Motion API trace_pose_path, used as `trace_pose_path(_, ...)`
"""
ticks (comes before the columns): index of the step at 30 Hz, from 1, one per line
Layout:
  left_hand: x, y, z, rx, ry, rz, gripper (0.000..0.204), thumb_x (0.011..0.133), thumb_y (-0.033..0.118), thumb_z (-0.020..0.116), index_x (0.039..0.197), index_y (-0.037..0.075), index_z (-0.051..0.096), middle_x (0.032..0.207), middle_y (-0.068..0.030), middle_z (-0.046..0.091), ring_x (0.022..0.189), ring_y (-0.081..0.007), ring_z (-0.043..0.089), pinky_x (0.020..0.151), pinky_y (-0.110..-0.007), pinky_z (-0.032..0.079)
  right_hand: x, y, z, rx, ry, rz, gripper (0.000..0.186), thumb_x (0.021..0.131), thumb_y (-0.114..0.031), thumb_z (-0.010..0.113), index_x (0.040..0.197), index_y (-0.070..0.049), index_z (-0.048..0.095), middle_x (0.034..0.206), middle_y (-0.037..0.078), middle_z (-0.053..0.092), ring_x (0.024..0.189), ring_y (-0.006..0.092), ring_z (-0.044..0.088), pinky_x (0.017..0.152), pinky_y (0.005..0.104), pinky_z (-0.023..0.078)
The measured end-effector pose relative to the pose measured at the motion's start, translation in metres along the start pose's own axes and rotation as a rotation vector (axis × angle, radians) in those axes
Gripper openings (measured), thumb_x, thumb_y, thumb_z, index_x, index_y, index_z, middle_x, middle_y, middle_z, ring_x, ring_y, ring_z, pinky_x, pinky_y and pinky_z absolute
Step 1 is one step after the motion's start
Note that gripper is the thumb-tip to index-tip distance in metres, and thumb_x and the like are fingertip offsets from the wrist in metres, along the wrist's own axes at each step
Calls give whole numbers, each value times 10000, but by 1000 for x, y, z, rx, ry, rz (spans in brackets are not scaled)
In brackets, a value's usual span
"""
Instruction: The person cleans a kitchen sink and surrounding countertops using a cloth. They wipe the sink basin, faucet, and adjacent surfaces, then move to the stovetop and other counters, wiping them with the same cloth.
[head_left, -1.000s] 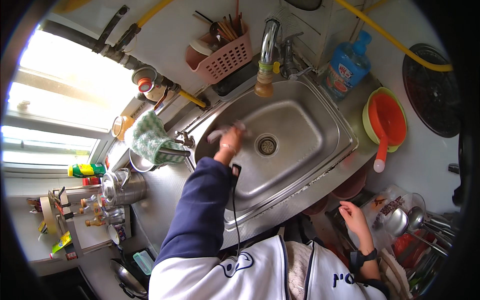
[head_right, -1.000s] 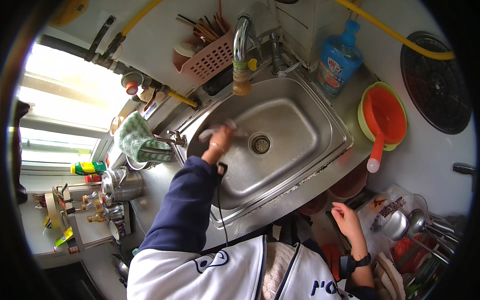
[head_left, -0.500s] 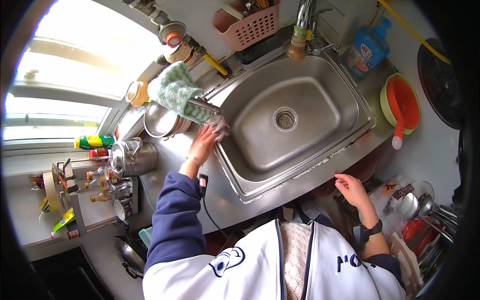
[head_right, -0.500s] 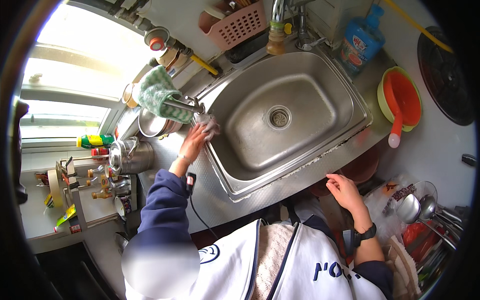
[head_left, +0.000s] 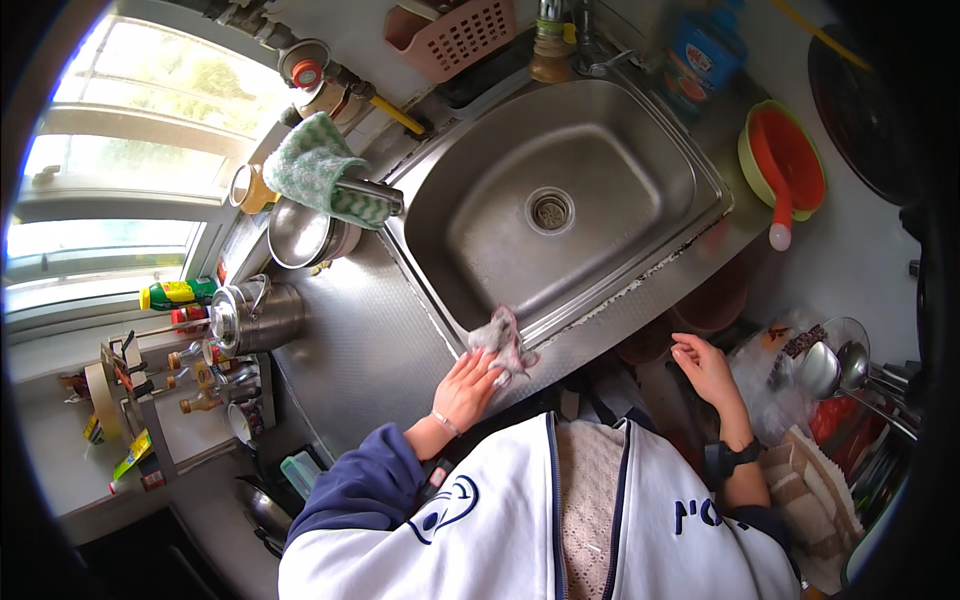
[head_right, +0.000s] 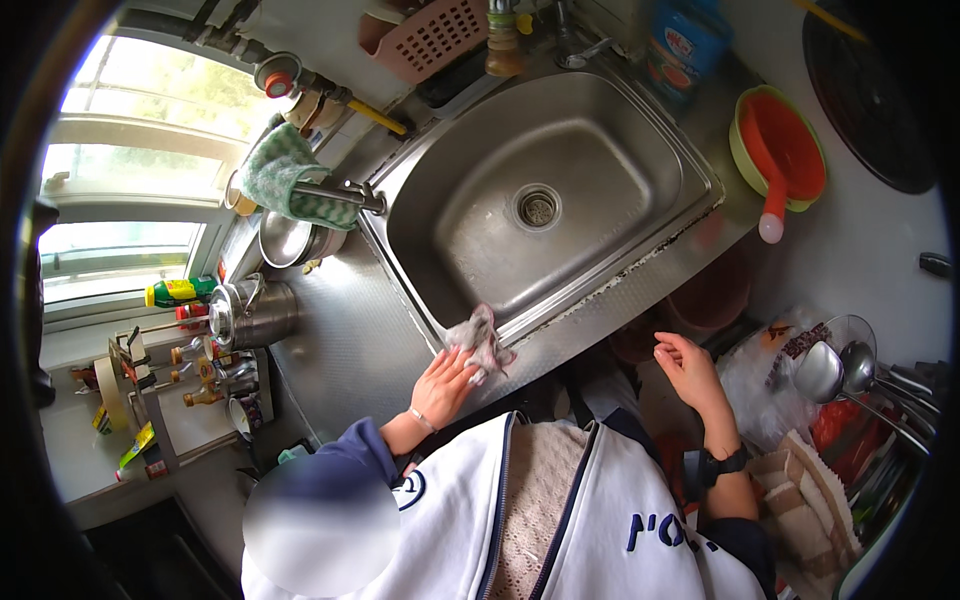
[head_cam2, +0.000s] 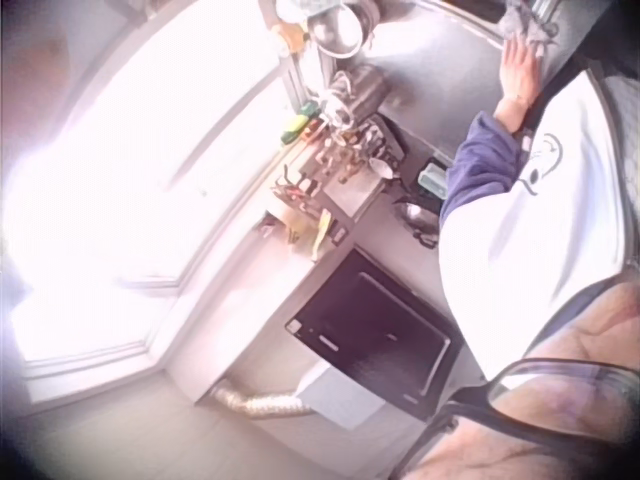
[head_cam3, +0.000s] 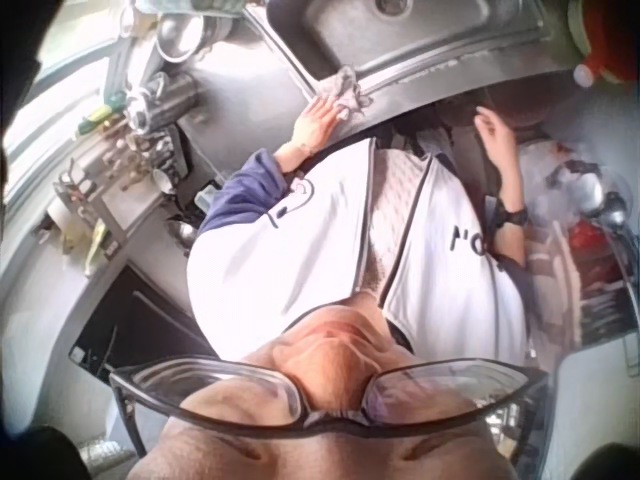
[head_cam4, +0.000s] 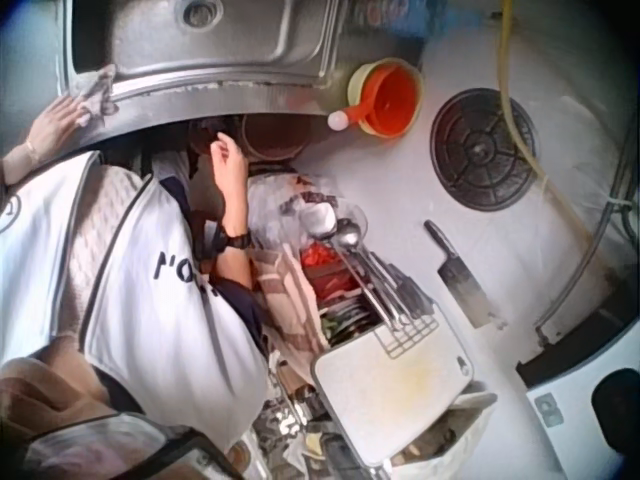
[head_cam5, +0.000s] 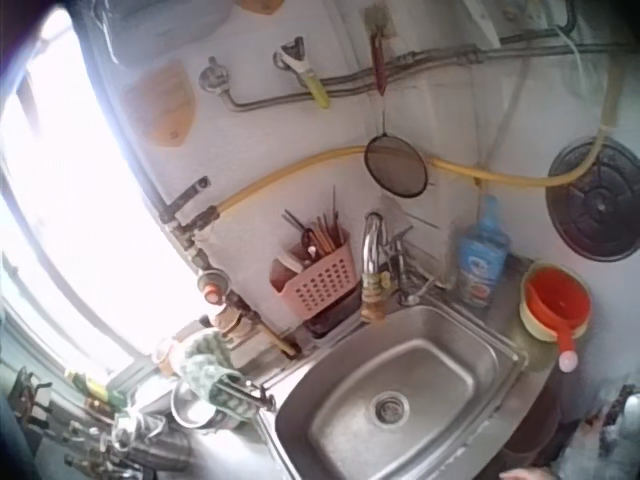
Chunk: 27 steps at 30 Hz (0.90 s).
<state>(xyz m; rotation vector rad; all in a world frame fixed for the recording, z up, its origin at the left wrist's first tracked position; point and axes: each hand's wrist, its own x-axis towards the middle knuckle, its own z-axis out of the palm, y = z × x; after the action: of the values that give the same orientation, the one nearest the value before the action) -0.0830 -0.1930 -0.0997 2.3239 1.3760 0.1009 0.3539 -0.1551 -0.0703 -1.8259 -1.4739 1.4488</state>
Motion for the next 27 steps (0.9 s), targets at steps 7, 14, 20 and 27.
trace_pose_path(7,128,-59,-32,-438,53,-428,200,949,185,536,1018,15,616,853,-137,653,837,-338,651,1052,-450,381,3,5,-7,12,4,-33,308,917,-113,618,1209,-18,590,997,104,693,880,145,652,788,272,514)
trace_pose_path(14,41,-61,-105,105,-311,426,286,900,218,549,1163,158,645,1295,-50,581,1304,-219,455,1120,-508,291,-6,9,-16,27,14,40,304,915,-107,609,1209,-30,590,981,96,689,849,142,645,777,275,515)
trace_pose_path(20,55,15,-17,317,-493,591,506,919,301,433,1420,241,413,1587,-49,175,1476,-264,72,1191,-455,79,-13,27,-29,65,46,36,306,928,-139,604,1209,-18,585,991,106,685,878,153,647,793,280,513)
trace_pose_path(27,270,126,64,382,-217,898,563,934,338,430,1473,204,337,1603,-71,78,1469,-302,63,1176,-409,129,-23,50,-51,112,155,49,302,920,-169,610,1181,-20,586,922,123,690,800,184,660,734,297,517)
